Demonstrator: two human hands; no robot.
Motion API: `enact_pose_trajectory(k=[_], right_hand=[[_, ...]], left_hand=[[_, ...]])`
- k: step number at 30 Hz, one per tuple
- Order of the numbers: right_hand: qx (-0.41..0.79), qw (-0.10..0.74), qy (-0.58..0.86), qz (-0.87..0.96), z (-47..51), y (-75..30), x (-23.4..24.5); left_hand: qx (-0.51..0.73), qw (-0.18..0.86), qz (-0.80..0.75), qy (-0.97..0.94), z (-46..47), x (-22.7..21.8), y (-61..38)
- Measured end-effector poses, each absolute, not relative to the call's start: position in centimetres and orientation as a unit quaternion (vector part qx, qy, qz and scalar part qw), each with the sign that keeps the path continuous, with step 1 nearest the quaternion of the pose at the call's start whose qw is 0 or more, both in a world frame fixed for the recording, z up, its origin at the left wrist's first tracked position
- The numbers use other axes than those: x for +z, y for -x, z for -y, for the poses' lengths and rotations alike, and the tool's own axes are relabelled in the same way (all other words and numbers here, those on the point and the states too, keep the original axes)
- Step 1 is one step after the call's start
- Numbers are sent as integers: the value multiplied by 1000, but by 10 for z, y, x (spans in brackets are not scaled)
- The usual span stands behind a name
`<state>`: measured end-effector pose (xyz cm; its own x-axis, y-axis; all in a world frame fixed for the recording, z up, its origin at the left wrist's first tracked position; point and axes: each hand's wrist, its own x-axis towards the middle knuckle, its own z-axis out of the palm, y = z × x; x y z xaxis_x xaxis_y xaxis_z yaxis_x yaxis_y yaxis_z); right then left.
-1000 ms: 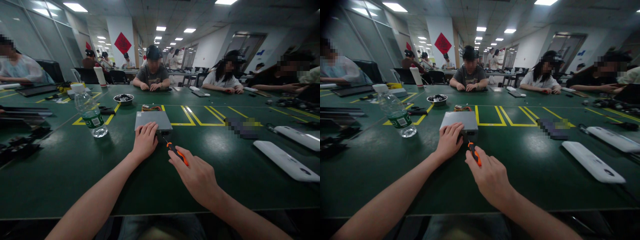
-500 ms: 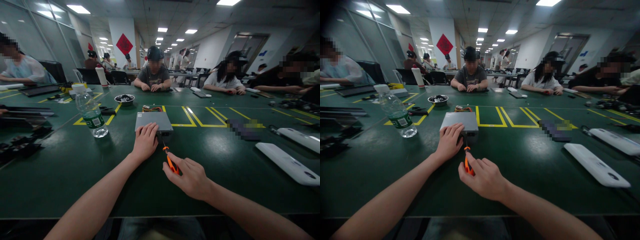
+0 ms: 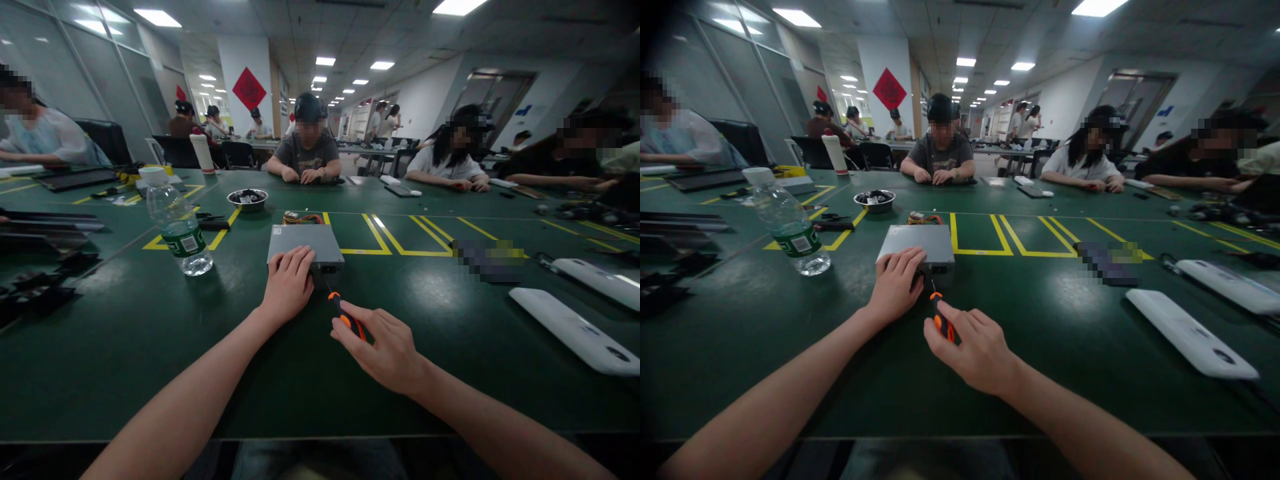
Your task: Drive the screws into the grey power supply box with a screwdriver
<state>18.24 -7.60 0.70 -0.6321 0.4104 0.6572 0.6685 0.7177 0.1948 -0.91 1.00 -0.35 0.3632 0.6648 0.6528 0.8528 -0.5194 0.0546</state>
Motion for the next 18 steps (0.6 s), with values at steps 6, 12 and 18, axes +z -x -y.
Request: enact_pose_trajectory(k=[6, 12, 18], right_hand=[[-225, 310, 309, 871, 77, -176, 12], [-217, 271, 245, 905, 76, -174, 8], [-234, 296, 270, 886, 72, -178, 8]], left_hand=[[-317, 148, 467, 813, -11, -5, 9], [-316, 149, 464, 814, -11, -4, 9], [-312, 152, 468, 813, -10, -3, 9]])
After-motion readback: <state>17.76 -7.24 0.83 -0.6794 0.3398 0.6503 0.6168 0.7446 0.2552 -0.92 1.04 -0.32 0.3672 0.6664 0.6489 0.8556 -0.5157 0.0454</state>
